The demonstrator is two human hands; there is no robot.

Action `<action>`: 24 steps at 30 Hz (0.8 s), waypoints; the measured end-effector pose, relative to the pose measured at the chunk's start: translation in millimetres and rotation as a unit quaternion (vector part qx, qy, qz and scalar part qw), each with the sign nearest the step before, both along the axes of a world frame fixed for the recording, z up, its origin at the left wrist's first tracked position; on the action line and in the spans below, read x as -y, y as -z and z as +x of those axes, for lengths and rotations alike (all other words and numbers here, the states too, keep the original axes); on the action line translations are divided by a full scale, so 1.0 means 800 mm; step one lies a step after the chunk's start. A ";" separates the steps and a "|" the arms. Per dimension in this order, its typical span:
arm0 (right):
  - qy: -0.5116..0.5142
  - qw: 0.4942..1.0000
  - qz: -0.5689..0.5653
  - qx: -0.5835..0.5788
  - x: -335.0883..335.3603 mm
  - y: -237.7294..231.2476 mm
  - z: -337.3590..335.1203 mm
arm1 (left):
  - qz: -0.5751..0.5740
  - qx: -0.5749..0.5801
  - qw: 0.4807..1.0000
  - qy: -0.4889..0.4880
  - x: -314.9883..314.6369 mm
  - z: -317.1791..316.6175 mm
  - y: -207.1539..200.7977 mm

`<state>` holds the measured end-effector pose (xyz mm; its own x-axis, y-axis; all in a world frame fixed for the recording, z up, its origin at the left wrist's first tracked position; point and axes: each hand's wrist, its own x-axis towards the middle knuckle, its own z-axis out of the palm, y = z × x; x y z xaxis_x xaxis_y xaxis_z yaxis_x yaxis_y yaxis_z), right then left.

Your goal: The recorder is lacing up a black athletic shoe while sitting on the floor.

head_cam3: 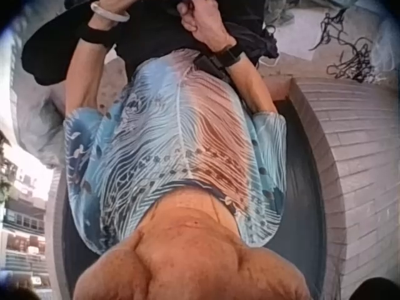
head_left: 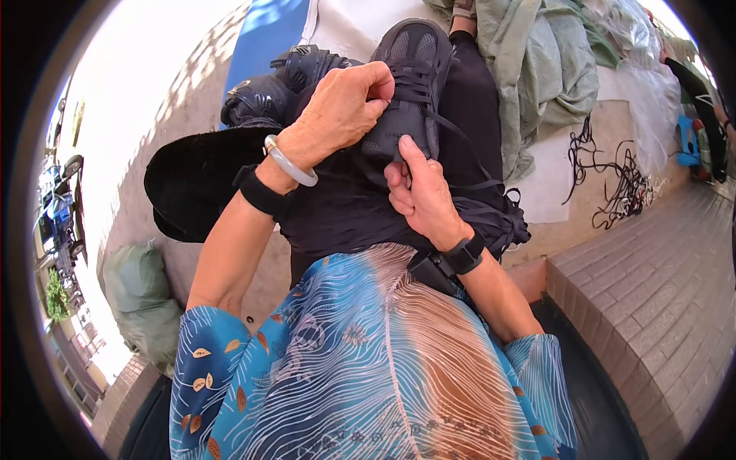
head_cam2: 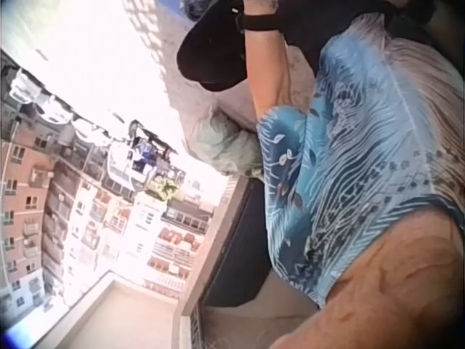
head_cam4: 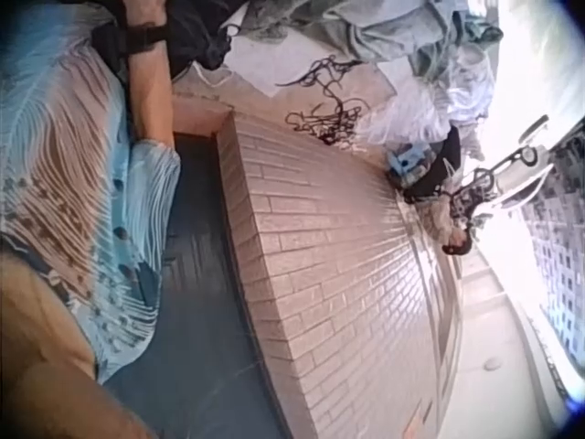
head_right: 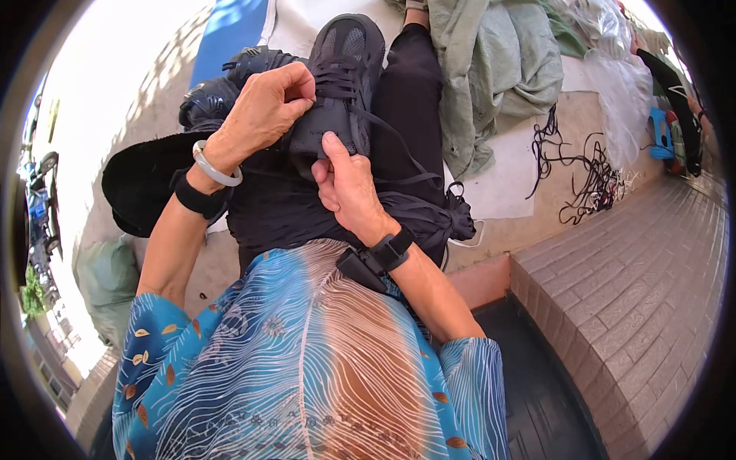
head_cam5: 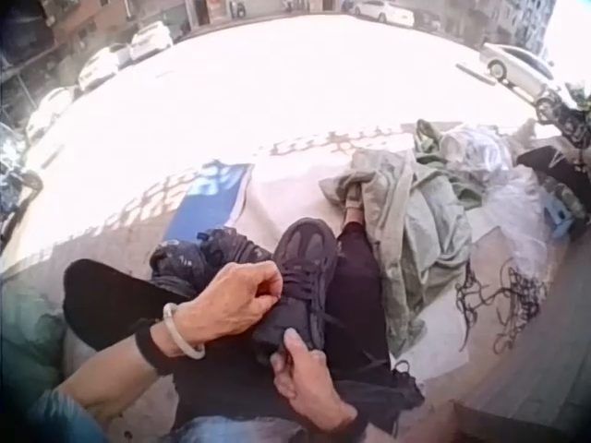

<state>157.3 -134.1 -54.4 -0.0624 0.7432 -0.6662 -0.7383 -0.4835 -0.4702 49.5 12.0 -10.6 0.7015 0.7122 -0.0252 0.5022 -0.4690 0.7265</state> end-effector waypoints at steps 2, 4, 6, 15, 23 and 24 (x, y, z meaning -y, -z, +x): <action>0.000 1.000 -0.001 0.002 -0.002 -0.002 -0.001 | 0.012 0.004 1.000 0.005 0.003 0.006 0.003; 0.016 1.000 -0.002 0.005 -0.003 -0.005 -0.002 | -0.020 0.046 0.998 -0.025 0.009 0.010 0.007; 0.010 1.000 -0.004 0.000 -0.002 -0.005 -0.003 | 0.004 0.057 0.997 -0.045 0.016 0.008 0.014; 0.008 1.000 -0.019 -0.019 -0.004 -0.007 0.001 | -0.342 -0.083 0.928 -0.127 0.056 -0.047 -0.035; 0.003 0.999 -0.022 -0.046 0.000 -0.016 0.008 | -0.623 0.170 0.743 -0.178 0.099 -0.043 0.015; 0.007 0.999 -0.025 -0.024 0.001 -0.021 0.011 | -0.632 0.183 0.729 -0.189 0.102 -0.040 0.023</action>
